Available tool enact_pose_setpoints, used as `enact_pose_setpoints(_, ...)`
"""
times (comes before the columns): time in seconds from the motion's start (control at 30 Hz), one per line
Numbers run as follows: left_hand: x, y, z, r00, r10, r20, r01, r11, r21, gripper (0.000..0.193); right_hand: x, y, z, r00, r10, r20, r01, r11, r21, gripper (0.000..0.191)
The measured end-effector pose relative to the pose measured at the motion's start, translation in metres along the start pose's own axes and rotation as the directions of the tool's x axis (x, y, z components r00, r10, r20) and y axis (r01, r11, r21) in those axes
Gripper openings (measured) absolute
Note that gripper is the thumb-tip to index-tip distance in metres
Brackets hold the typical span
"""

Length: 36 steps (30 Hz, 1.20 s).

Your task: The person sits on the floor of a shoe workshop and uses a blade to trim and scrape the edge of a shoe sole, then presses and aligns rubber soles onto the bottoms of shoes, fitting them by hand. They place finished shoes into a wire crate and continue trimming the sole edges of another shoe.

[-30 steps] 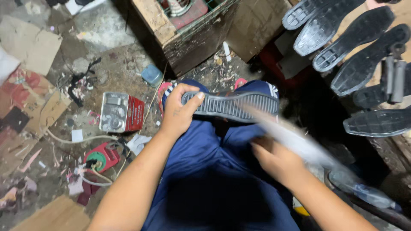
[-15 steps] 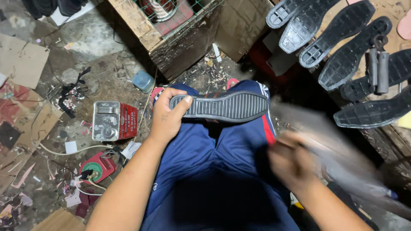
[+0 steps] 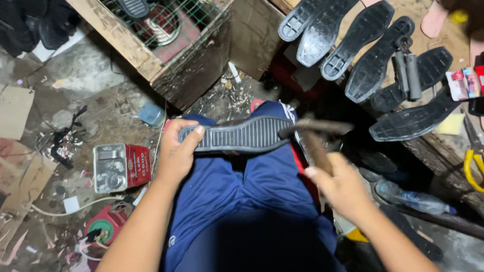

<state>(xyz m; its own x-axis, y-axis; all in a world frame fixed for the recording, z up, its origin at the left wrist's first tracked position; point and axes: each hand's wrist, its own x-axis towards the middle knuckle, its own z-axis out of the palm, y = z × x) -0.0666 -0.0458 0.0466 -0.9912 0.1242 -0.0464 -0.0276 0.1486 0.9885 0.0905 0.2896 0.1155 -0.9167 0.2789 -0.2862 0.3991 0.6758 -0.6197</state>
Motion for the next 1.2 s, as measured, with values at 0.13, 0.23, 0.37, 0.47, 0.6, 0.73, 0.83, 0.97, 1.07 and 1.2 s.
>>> enact_pose_setpoints(0.13,-0.002,-0.001,0.003,0.997,-0.072,-0.007,0.072,0.997,0.005,0.026,-0.007,0.043,0.000,0.883,-0.170,-0.437,0.280,0.938,0.202,0.031)
enact_pose_setpoints(0.23,-0.002,-0.001,0.004,0.999,0.046,-0.013,-0.045,0.995,0.087,0.026,0.003,0.047,0.006,0.814,-0.511,-0.276,0.347,0.809,-0.475,0.021)
enact_pose_setpoints(0.37,-0.004,0.000,0.000,0.999,0.040,-0.026,-0.038,0.997,0.060,0.027,-0.002,0.007,-0.016,0.994,-0.058,-0.093,0.078,0.970,0.232,0.037)
enact_pose_setpoints(0.47,-0.007,0.001,0.002,0.998,0.056,-0.029,-0.054,0.996,0.065,0.027,0.002,-0.034,-0.006,0.953,-0.216,-0.210,0.237,0.968,0.080,0.021)
enact_pose_setpoints(0.6,0.001,0.001,0.004,0.999,-0.035,-0.017,0.033,0.996,-0.083,0.028,0.013,-0.061,0.010,0.945,-0.302,0.122,0.310,0.949,-0.052,0.036)
enact_pose_setpoints(0.73,0.012,0.001,-0.001,0.996,-0.076,-0.049,0.077,0.997,0.018,0.026,0.002,-0.062,0.013,0.986,-0.162,0.034,0.133,0.899,0.416,0.033)
enact_pose_setpoints(0.83,0.011,0.003,-0.003,0.991,-0.132,-0.010,0.131,0.986,-0.104,0.024,0.003,-0.067,0.027,0.957,-0.287,0.043,0.191,0.733,0.653,0.032)
enact_pose_setpoints(0.97,0.001,0.010,0.000,0.996,0.083,-0.027,-0.084,0.995,-0.046,0.022,0.017,-0.074,0.033,0.946,-0.155,0.284,0.182,0.981,-0.069,0.044)
enact_pose_setpoints(1.07,-0.006,0.020,-0.006,0.991,0.119,-0.066,-0.121,0.992,-0.041,0.023,0.004,-0.075,0.013,0.945,-0.237,0.227,0.204,0.966,0.158,0.047)
enact_pose_setpoints(1.2,0.018,0.029,-0.027,0.999,-0.034,-0.001,0.034,0.989,0.144,0.052,-0.016,-0.082,-0.008,0.929,-0.359,0.087,0.220,0.727,0.651,0.051)
